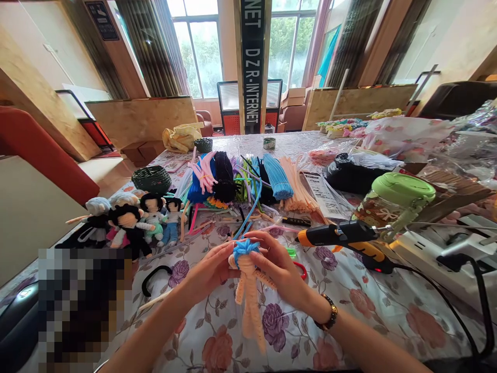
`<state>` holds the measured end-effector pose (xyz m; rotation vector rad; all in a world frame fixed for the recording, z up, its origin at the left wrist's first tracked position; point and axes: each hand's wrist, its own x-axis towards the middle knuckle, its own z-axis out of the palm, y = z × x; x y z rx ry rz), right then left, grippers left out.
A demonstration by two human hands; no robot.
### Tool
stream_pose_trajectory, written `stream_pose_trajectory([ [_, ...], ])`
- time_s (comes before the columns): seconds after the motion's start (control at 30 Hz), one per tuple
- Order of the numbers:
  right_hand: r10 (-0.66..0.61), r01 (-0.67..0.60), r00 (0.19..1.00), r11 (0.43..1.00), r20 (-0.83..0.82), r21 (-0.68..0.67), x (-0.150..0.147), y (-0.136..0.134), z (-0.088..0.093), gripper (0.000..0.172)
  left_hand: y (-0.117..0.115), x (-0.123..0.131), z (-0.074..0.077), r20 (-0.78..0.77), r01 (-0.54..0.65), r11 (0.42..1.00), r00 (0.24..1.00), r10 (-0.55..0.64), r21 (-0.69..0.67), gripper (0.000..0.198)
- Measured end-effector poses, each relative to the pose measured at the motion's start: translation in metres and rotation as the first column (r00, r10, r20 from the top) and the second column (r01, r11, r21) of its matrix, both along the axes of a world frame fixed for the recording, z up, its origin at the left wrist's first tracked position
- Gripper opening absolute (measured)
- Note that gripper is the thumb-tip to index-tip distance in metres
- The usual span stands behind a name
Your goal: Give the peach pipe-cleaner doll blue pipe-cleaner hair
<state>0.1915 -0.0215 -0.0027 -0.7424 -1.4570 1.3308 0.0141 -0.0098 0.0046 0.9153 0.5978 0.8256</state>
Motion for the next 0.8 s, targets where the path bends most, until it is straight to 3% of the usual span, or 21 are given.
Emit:
stream_pose_trajectory([
  [0.8,-0.197,0.196,0.979,0.980,0.049,0.033,-0.0016,0.0012,0.0014,0.019,0.0024,-0.0016,-0.0034,0.004,-0.136,0.989,0.991,0.136,-0.052,0.028],
])
